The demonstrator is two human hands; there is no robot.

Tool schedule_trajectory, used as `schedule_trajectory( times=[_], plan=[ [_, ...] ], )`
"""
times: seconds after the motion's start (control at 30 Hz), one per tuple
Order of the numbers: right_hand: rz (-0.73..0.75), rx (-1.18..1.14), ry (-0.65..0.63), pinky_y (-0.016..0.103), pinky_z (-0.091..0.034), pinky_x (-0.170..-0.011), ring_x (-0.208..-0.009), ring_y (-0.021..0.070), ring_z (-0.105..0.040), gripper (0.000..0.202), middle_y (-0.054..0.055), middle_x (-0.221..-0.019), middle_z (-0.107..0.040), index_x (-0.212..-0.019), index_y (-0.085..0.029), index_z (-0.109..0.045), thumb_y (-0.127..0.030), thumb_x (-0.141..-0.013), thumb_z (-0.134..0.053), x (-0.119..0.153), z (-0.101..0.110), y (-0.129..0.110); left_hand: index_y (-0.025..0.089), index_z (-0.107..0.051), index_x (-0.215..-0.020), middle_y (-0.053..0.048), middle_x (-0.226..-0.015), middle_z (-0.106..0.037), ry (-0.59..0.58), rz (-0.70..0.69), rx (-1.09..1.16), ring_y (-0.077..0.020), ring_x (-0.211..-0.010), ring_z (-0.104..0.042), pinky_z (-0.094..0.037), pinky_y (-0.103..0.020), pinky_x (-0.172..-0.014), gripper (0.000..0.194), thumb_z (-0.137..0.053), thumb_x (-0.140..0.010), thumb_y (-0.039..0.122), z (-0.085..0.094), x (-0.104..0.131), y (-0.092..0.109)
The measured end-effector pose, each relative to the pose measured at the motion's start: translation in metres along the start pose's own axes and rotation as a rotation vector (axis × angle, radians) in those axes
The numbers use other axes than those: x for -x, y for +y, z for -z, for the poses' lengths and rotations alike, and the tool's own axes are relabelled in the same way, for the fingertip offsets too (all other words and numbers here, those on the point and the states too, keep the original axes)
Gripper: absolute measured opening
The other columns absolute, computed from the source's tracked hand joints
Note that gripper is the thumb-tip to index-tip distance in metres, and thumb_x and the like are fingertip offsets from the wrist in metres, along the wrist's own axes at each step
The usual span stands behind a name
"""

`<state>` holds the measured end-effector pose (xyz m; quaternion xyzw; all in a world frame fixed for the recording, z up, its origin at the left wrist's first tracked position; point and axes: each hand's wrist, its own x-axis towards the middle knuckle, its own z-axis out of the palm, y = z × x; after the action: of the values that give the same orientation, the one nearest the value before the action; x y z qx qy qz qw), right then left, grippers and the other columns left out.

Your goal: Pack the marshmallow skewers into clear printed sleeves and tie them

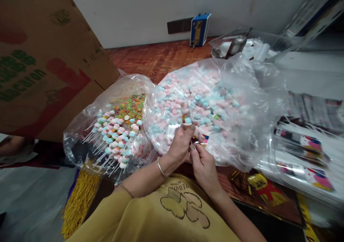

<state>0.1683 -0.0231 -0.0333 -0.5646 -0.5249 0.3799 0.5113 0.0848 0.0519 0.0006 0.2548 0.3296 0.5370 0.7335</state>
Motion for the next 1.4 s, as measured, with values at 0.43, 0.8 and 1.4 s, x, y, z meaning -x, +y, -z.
schedule_trajectory(
  times=[0.43, 0.8, 1.4],
  plan=[
    [-0.056, -0.048, 0.116, 0.023, -0.035, -0.052, -0.054, 0.0117, -0.040, 0.032, -0.006, -0.062, -0.044, -0.082, -0.022, -0.055, -0.044, -0.103, -0.046, 0.001, 0.006, 0.010, 0.022, -0.066, -0.104, -0.003, -0.104, -0.069, 0.059, -0.302, -0.439, -0.0161, -0.096, -0.067, -0.051, -0.028, -0.091, 0.036, -0.087, -0.075, 0.025, 0.019, 0.019, -0.008],
    [0.097, 0.158, 0.098, 0.023, -0.037, -0.057, -0.059, 0.0120, -0.047, 0.026, -0.004, -0.067, -0.054, -0.086, -0.020, -0.059, -0.031, -0.104, -0.044, 0.008, 0.006, -0.002, 0.022, -0.078, -0.086, -0.005, -0.089, -0.070, 0.047, -0.384, -0.651, -0.0185, -0.088, -0.063, -0.047, -0.027, -0.089, 0.016, -0.084, -0.074, 0.014, 0.016, 0.019, 0.009],
    [0.448, 0.813, 0.265, 0.030, -0.029, -0.053, -0.049, 0.0168, -0.052, 0.028, 0.006, -0.059, -0.064, -0.100, -0.011, -0.072, -0.022, -0.102, -0.046, 0.008, 0.011, 0.011, 0.025, -0.068, -0.077, -0.005, -0.077, -0.066, -0.110, -0.724, -1.332, -0.0221, -0.078, -0.059, -0.041, -0.034, -0.077, 0.015, -0.063, -0.080, 0.012, 0.021, 0.022, 0.011]
  ],
)
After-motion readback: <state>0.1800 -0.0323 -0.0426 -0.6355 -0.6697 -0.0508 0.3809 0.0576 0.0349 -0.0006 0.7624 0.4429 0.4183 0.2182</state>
